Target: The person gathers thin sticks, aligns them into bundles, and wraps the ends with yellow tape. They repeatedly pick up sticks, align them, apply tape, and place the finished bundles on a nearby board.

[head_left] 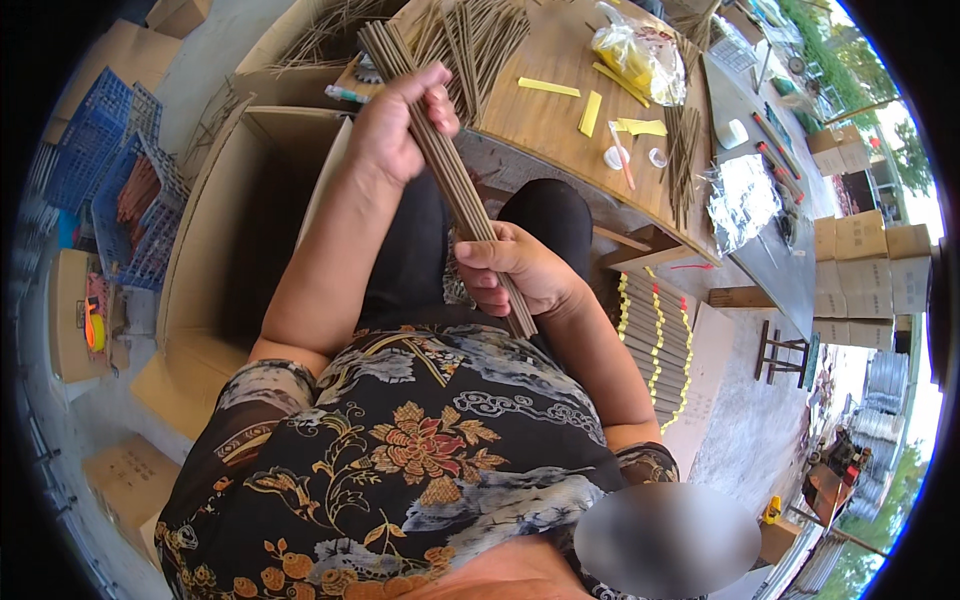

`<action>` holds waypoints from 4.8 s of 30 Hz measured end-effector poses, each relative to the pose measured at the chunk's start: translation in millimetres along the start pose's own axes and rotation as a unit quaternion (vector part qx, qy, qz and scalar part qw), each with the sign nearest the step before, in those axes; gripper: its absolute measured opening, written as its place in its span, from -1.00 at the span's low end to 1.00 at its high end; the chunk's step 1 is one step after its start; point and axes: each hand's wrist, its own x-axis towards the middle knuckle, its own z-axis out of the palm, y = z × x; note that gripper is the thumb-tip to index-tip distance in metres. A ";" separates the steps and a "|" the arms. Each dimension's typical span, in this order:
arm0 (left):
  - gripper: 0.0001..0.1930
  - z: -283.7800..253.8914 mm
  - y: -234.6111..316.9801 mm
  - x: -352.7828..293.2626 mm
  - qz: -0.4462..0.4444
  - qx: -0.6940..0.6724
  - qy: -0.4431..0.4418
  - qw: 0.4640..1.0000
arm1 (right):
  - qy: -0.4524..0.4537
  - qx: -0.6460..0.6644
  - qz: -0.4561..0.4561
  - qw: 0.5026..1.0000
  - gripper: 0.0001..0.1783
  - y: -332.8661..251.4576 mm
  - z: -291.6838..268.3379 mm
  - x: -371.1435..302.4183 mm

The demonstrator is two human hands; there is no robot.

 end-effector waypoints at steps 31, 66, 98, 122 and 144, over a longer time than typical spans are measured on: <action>-0.89 -1.4 -29.4 -19.4 -0.031 -0.038 -0.008 0.999 | 0.209 -0.358 -0.065 0.908 -0.71 -2.5 8.1 11.2; -0.84 -8.6 0.2 9.8 0.119 0.110 0.180 0.970 | 0.305 -0.607 -0.211 0.702 -0.77 17.6 -4.0 30.3; -0.74 -0.6 -27.3 -25.3 -0.024 0.012 0.044 0.999 | 0.239 -0.365 -0.249 0.865 -0.74 -8.2 -8.4 14.3; -0.72 -30.4 -26.6 -4.7 -0.042 -0.029 0.091 0.995 | 0.380 -0.626 -0.269 0.625 -0.79 -21.1 6.2 35.0; -0.81 -56.1 -18.7 18.5 -0.058 -0.082 0.156 0.983 | 0.400 -0.461 -0.166 0.775 -0.75 -44.1 -14.3 46.0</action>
